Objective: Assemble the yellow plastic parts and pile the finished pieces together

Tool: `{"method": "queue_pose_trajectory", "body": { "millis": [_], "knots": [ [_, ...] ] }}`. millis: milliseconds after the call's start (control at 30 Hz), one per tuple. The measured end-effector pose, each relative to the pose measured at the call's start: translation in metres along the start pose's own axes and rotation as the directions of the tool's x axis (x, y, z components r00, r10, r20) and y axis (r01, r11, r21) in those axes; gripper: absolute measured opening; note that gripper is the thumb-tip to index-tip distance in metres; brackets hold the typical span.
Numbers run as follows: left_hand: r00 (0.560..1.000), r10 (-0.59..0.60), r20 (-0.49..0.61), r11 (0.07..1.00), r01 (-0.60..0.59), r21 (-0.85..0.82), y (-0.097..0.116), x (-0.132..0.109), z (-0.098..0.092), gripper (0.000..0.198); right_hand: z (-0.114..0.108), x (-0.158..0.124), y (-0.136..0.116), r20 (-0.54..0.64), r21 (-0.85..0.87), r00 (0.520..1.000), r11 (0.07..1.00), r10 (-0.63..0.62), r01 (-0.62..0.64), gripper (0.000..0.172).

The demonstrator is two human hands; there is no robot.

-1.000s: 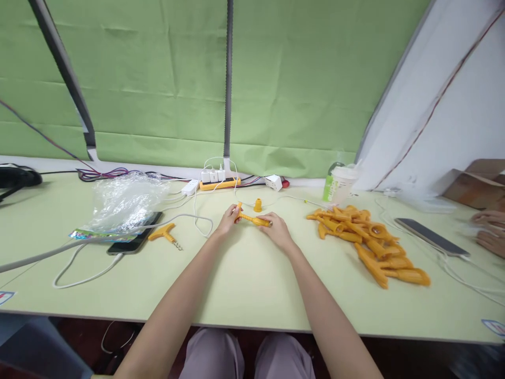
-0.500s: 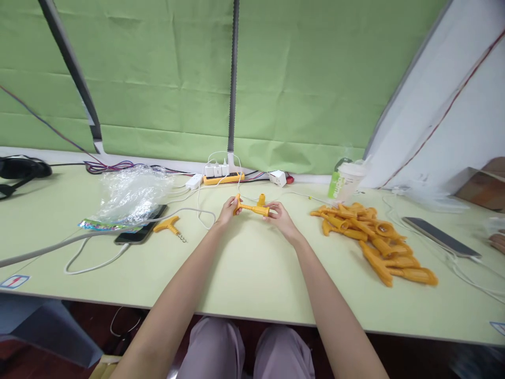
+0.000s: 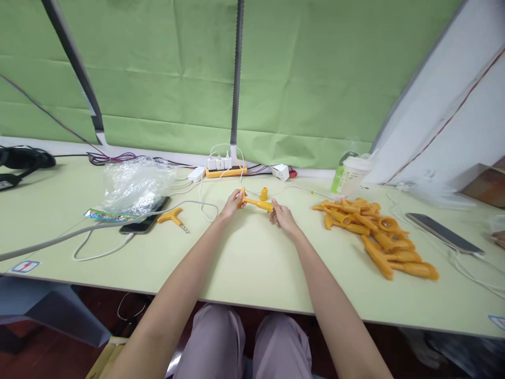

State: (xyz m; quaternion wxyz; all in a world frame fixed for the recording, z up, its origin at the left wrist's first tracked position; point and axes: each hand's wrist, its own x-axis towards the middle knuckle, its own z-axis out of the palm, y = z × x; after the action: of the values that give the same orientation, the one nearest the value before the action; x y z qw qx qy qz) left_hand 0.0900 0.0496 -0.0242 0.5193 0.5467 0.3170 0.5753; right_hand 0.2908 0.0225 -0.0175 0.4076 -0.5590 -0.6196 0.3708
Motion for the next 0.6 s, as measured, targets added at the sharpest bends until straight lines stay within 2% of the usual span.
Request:
{"method": "queue_pose_trajectory", "body": {
  "millis": [67,133,167,267,367,467,533,600],
  "knots": [
    [1.0,-0.012,0.002,1.0,0.012,-0.008,0.0,0.0,0.001,0.036,-0.001,-0.002,-0.002,0.0,0.006,1.0,1.0,0.005,-0.005,0.062],
    [0.999,-0.033,-0.04,0.999,0.032,-0.018,0.0,0.001,0.001,0.035,-0.003,-0.004,-0.006,0.026,0.104,0.999,0.994,-0.032,0.029,0.055],
    [0.997,-0.04,-0.07,0.999,0.039,-0.024,0.0,0.002,0.0,0.034,-0.004,-0.005,-0.009,0.039,0.158,0.997,0.985,-0.072,0.065,0.053],
    [0.991,-0.044,-0.127,0.999,0.04,-0.036,0.001,0.003,-0.003,0.033,-0.006,-0.005,-0.016,0.054,0.231,0.976,0.954,-0.209,0.191,0.061],
    [0.996,-0.011,-0.088,0.999,0.008,-0.034,0.001,0.003,-0.002,0.036,-0.006,-0.002,-0.018,0.008,0.229,0.977,0.952,-0.211,0.204,0.054],
    [0.999,0.026,-0.026,0.999,-0.027,-0.019,0.002,0.002,0.002,0.04,-0.006,-0.002,-0.014,-0.063,0.094,0.991,0.988,-0.116,0.122,0.048],
    [0.999,0.033,-0.015,0.999,-0.033,-0.006,0.002,0.002,0.004,0.043,-0.007,-0.004,-0.01,-0.066,-0.057,0.994,0.995,-0.089,0.085,0.053],
    [0.999,0.028,-0.035,1.0,-0.028,-0.002,0.003,0.001,0.004,0.044,-0.008,-0.006,-0.009,-0.043,-0.102,0.994,0.99,-0.098,0.093,0.05]
  ]
}}
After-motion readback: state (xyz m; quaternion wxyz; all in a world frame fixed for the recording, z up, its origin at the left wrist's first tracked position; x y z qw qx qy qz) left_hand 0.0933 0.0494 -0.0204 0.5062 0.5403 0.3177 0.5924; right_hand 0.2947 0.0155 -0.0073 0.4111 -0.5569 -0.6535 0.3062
